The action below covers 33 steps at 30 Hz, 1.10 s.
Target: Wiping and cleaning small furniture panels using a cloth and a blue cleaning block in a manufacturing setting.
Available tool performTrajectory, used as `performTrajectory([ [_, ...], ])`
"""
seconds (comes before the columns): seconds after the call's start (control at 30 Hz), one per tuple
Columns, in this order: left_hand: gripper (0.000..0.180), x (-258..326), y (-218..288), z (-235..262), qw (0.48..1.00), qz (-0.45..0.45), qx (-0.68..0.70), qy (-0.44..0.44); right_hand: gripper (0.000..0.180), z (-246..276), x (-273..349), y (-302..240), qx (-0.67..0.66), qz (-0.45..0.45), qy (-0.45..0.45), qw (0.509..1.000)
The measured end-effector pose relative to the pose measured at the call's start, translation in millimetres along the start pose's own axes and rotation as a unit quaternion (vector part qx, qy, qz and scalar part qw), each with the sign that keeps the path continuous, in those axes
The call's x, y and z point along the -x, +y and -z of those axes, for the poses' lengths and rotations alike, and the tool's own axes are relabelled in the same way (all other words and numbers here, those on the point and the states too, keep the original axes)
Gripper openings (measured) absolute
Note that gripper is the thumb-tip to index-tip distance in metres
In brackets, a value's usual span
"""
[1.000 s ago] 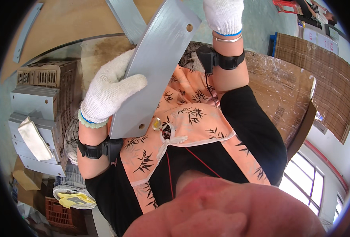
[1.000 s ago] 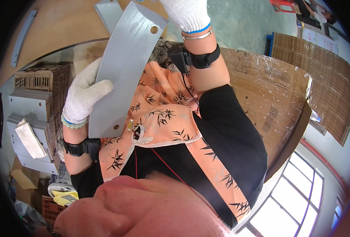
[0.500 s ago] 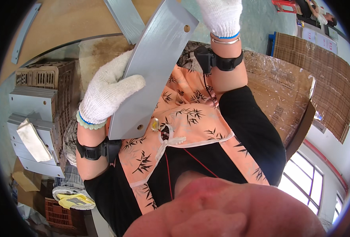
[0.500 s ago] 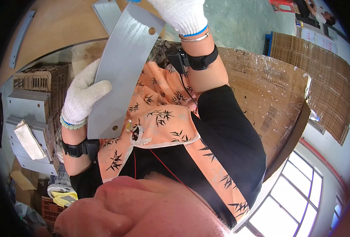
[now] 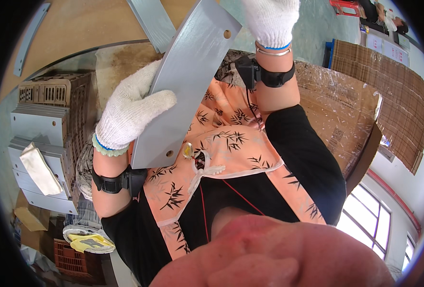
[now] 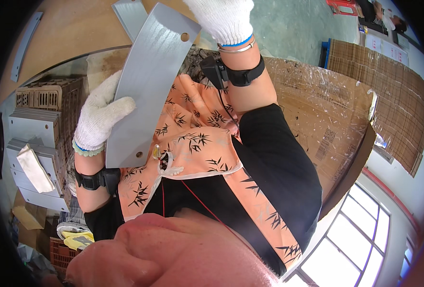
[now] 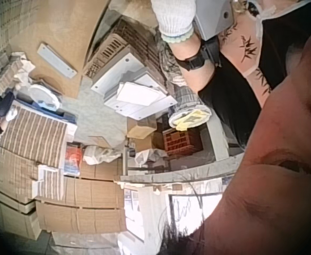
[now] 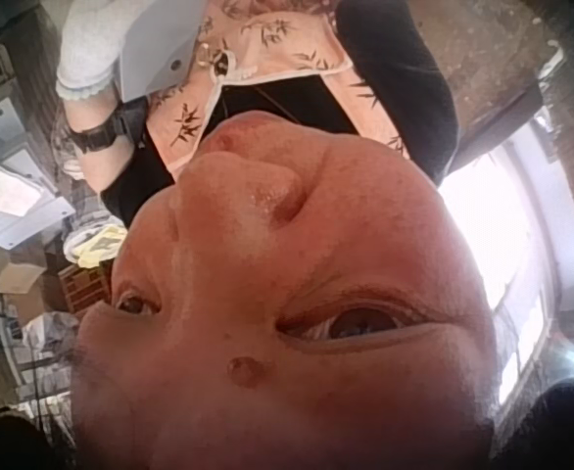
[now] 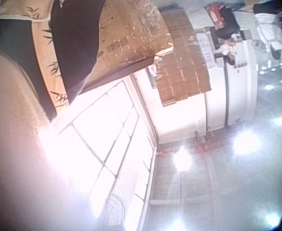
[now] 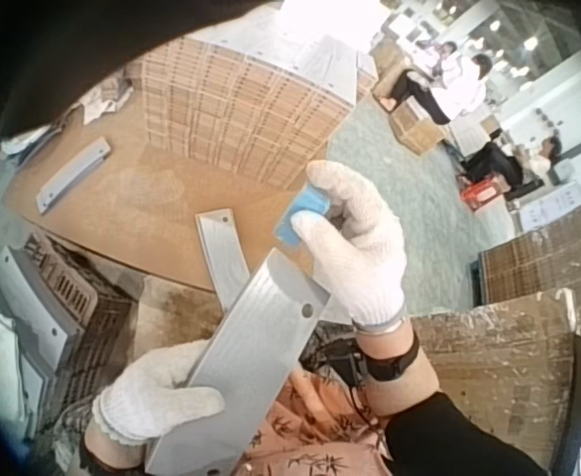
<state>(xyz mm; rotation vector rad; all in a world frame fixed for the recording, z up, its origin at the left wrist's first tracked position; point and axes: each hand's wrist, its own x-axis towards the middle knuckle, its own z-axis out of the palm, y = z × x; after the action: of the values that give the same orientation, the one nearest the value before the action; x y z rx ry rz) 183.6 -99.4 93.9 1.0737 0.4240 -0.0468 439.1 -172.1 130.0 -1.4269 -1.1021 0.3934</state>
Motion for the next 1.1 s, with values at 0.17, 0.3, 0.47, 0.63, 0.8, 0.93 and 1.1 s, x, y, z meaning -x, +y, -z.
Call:
performTrajectory([
  [0.17,0.052,-0.2,4.3,0.7,0.999,0.006,-0.032,0.009,0.038,6.9,-3.3,2.9,0.184,0.137,-0.038,0.973],
  [0.3,0.05,-1.4,0.9,0.2,0.998,-0.005,-0.055,0.014,0.036,4.7,-2.2,-1.9,0.185,0.152,-0.041,0.97],
  [0.47,0.051,-2.6,-0.7,0.2,0.999,-0.007,-0.044,0.011,0.037,3.5,-4.4,-0.4,0.204,0.18,-0.058,0.96],
  [0.63,0.052,-0.9,-2.0,-2.0,1.0,-0.012,-0.019,0.014,0.032,-7.5,3.3,4.9,-0.02,0.079,-0.003,0.997],
  [0.8,0.053,-2.5,-3.3,1.1,1.0,-0.008,-0.012,0.008,0.024,1.0,4.6,6.4,-0.012,0.08,-0.031,0.996],
  [0.93,0.052,-0.9,-2.7,3.0,0.999,0.001,0.03,0.01,0.024,8.1,8.6,12.8,0.01,0.088,-0.084,0.993],
  [1.1,0.052,-0.8,-3.5,5.9,1.0,-0.015,0.006,0.015,0.025,4.6,8.0,0.2,0.096,0.007,-0.077,0.992],
])
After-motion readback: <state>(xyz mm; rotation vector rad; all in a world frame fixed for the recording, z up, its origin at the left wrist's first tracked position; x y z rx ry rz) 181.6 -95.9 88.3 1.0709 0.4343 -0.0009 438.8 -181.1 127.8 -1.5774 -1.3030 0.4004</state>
